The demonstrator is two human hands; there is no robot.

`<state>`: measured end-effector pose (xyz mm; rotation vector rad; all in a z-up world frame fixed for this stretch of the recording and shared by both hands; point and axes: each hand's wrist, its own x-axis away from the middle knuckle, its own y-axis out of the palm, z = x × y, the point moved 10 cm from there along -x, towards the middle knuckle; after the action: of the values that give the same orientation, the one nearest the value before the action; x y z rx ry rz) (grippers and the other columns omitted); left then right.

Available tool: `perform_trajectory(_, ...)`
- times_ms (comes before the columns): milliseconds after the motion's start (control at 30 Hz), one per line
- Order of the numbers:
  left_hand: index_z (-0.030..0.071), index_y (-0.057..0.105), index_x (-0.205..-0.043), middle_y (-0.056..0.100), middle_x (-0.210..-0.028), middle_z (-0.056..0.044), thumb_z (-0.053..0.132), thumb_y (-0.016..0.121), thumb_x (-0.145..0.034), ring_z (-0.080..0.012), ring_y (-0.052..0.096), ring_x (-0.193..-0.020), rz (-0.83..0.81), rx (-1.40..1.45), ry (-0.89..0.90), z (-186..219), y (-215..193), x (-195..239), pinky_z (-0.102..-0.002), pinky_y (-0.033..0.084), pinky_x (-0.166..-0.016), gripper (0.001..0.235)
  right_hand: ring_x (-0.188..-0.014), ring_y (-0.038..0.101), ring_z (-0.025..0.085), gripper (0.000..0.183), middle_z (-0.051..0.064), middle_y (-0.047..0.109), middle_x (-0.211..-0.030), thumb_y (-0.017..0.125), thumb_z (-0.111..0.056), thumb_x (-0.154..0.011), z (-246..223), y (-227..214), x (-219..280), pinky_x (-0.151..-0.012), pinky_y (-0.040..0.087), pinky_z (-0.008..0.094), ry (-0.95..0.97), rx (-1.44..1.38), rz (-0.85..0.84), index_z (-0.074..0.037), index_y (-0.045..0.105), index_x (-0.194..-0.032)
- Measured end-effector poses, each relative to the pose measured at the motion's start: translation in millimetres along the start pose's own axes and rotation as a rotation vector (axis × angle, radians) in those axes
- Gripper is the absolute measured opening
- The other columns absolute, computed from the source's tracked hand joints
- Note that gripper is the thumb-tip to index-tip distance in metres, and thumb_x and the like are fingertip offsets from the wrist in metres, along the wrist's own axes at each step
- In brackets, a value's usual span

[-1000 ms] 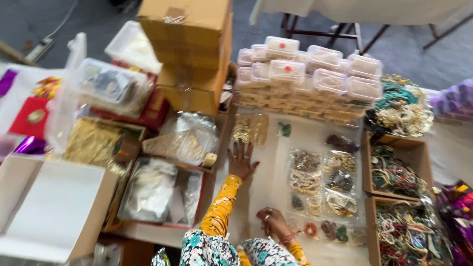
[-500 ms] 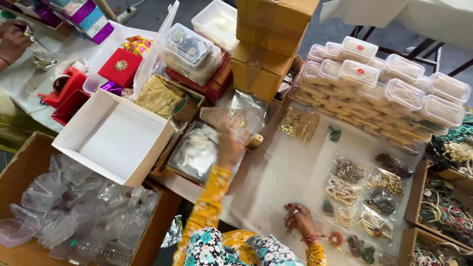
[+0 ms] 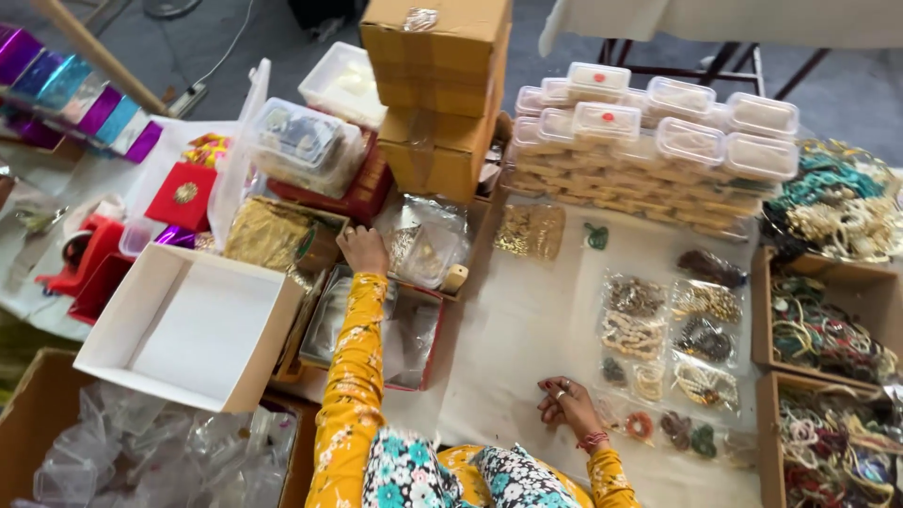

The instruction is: The person sorts various jewelry items, including necklaces and earrings, from a table into small plastic bags. They handle the items by hand, placing them into bags and occasionally moving other containers on the table.

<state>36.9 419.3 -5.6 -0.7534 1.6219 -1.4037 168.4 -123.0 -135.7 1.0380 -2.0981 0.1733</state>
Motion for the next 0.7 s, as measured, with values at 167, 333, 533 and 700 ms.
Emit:
perform_trajectory(167, 0.009, 0.074, -0.091, 0.067, -0.103, -0.014, 0.03, 0.073, -0.081, -0.0373, 0.056, -0.109, 0.322, 0.239, 0.114, 56, -191, 34, -0.055, 0.034, -0.098, 0.023, -0.057, 0.068, 0.022, 0.029, 0.014, 0.071, -0.079, 0.056, -0.023, -0.1, 9, -8, -9, -0.053, 0.055, 0.033, -0.046, -0.089, 0.005, -0.003, 0.067, -0.117)
perform_trajectory(333, 0.006, 0.067, -0.095, 0.068, -0.105, -0.011, 0.012, 0.063, -0.074, -0.0328, 0.066, -0.101, 0.357, 0.722, 0.667, 150, -228, 139, -0.046, 0.05, -0.086, 0.022, -0.074, 0.068, 0.022, 0.045, 0.01, 0.074, -0.101, 0.048, -0.036, -0.1, 3, 2, -12, -0.066, 0.059, 0.038, -0.037, -0.132, 0.013, -0.007, 0.062, -0.132)
perform_trajectory(533, 0.007, 0.068, -0.113, 0.061, -0.145, -0.008, 0.01, 0.062, -0.088, -0.0256, 0.055, -0.132, 0.028, 0.575, 1.232, 263, -186, 315, -0.048, 0.036, -0.116, 0.026, -0.112, 0.065, 0.021, 0.067, 0.008, 0.068, -0.124, 0.045, -0.055, -0.094, -80, 18, 30, -0.093, 0.054, 0.043, -0.432, -0.458, -0.116, -0.009, 0.05, -0.142)
perform_trajectory(700, 0.007, 0.067, -0.119, 0.057, -0.144, -0.008, 0.018, 0.071, -0.081, -0.0288, 0.052, -0.13, -0.034, 0.656, 1.206, 272, -181, 345, -0.053, 0.03, -0.115, 0.04, -0.1, 0.067, 0.017, 0.04, 0.004, 0.071, -0.114, 0.062, -0.019, -0.094, -58, -26, 25, -0.084, 0.054, 0.035, -0.433, -0.37, 0.207, -0.003, 0.062, -0.13)
